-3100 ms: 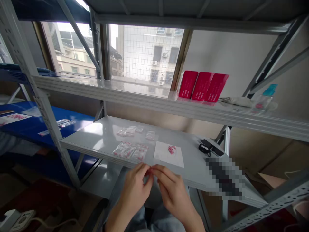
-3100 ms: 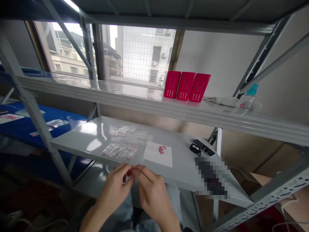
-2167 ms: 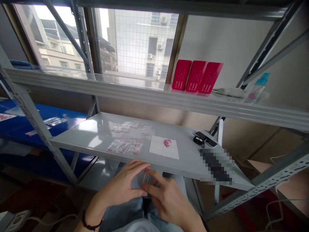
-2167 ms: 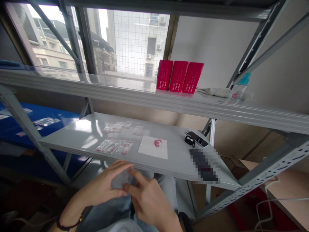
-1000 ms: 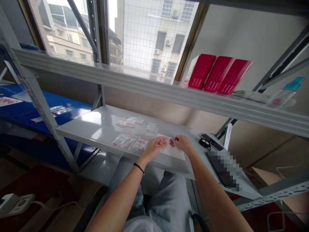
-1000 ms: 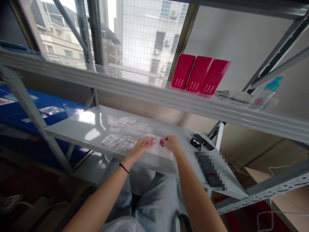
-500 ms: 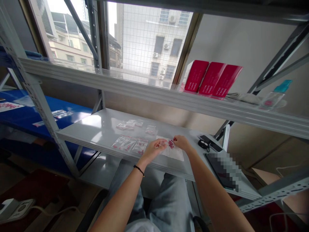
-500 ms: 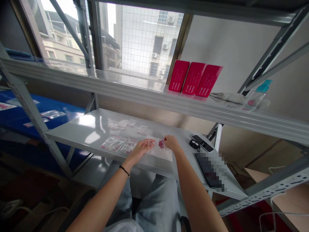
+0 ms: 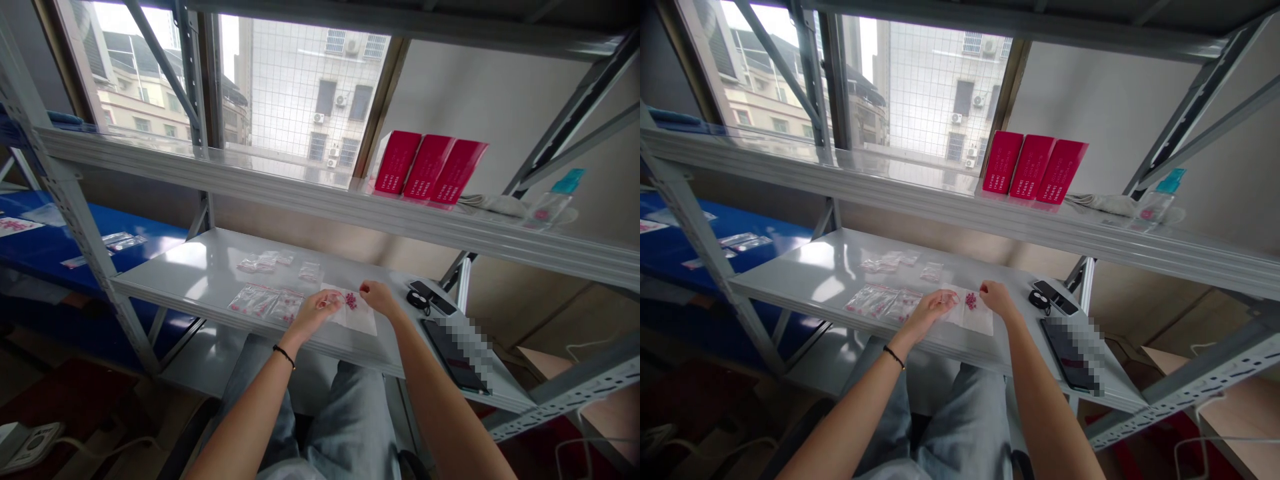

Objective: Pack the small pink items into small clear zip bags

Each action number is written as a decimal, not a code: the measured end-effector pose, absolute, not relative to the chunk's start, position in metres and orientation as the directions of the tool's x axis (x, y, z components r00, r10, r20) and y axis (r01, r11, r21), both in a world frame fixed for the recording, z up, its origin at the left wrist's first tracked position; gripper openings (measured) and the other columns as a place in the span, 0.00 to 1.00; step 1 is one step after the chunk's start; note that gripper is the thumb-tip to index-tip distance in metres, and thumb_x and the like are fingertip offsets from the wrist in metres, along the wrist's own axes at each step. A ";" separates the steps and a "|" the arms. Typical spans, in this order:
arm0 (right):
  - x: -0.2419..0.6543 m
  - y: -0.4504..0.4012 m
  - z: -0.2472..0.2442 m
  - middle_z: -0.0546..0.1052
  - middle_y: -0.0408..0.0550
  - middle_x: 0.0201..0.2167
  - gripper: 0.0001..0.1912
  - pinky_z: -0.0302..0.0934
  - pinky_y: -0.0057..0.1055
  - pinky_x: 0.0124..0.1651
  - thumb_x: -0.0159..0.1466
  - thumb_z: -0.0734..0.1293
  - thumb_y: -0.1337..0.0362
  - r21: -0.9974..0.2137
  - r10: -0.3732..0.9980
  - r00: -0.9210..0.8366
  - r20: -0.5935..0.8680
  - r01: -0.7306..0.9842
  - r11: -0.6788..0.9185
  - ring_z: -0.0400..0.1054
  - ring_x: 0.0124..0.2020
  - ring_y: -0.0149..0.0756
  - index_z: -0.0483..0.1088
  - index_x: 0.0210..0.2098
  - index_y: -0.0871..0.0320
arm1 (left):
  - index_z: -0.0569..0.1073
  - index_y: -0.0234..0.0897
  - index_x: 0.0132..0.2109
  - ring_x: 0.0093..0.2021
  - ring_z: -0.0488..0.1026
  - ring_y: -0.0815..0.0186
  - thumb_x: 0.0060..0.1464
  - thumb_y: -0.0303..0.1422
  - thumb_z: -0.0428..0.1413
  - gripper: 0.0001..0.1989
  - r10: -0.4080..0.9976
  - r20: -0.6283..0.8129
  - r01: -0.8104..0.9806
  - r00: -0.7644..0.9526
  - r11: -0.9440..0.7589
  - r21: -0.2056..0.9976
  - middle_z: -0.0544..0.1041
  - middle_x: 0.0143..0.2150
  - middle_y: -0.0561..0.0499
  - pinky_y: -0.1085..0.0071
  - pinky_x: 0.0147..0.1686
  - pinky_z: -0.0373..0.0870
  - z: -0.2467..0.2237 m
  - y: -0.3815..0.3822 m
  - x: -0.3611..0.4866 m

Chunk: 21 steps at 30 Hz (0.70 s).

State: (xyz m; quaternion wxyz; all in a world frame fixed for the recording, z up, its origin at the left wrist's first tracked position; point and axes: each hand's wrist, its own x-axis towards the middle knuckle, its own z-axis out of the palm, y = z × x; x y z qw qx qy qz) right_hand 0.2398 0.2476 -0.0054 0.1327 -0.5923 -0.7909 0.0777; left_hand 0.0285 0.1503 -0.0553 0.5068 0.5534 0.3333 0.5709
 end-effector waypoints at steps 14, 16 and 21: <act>0.212 0.181 0.047 0.81 0.46 0.41 0.15 0.63 0.27 0.39 0.69 0.60 0.60 -0.466 0.800 -0.522 0.295 0.653 0.597 0.72 0.33 0.34 0.76 0.48 0.55 | 0.79 0.35 0.47 0.49 0.74 0.56 0.55 0.43 0.63 0.18 0.929 0.337 -0.255 0.151 -0.293 0.922 0.81 0.46 0.46 0.66 0.50 0.67 -0.050 0.145 0.028; 0.222 0.197 0.036 0.81 0.49 0.44 0.18 0.63 0.28 0.41 0.69 0.58 0.64 -0.428 0.867 -0.393 0.307 0.756 0.495 0.73 0.35 0.35 0.74 0.51 0.56 | 0.79 0.35 0.49 0.51 0.74 0.55 0.55 0.43 0.63 0.19 0.935 0.322 -0.246 0.148 -0.280 0.928 0.81 0.47 0.44 0.65 0.52 0.66 -0.051 0.145 0.028; 0.239 0.229 -0.004 0.83 0.48 0.42 0.15 0.61 0.27 0.45 0.63 0.62 0.72 -0.339 0.903 -0.352 0.245 0.842 0.420 0.74 0.41 0.36 0.78 0.43 0.56 | 0.80 0.35 0.47 0.53 0.73 0.55 0.57 0.43 0.62 0.18 0.933 0.338 -0.233 0.126 -0.304 0.924 0.80 0.47 0.43 0.65 0.53 0.65 -0.054 0.148 0.026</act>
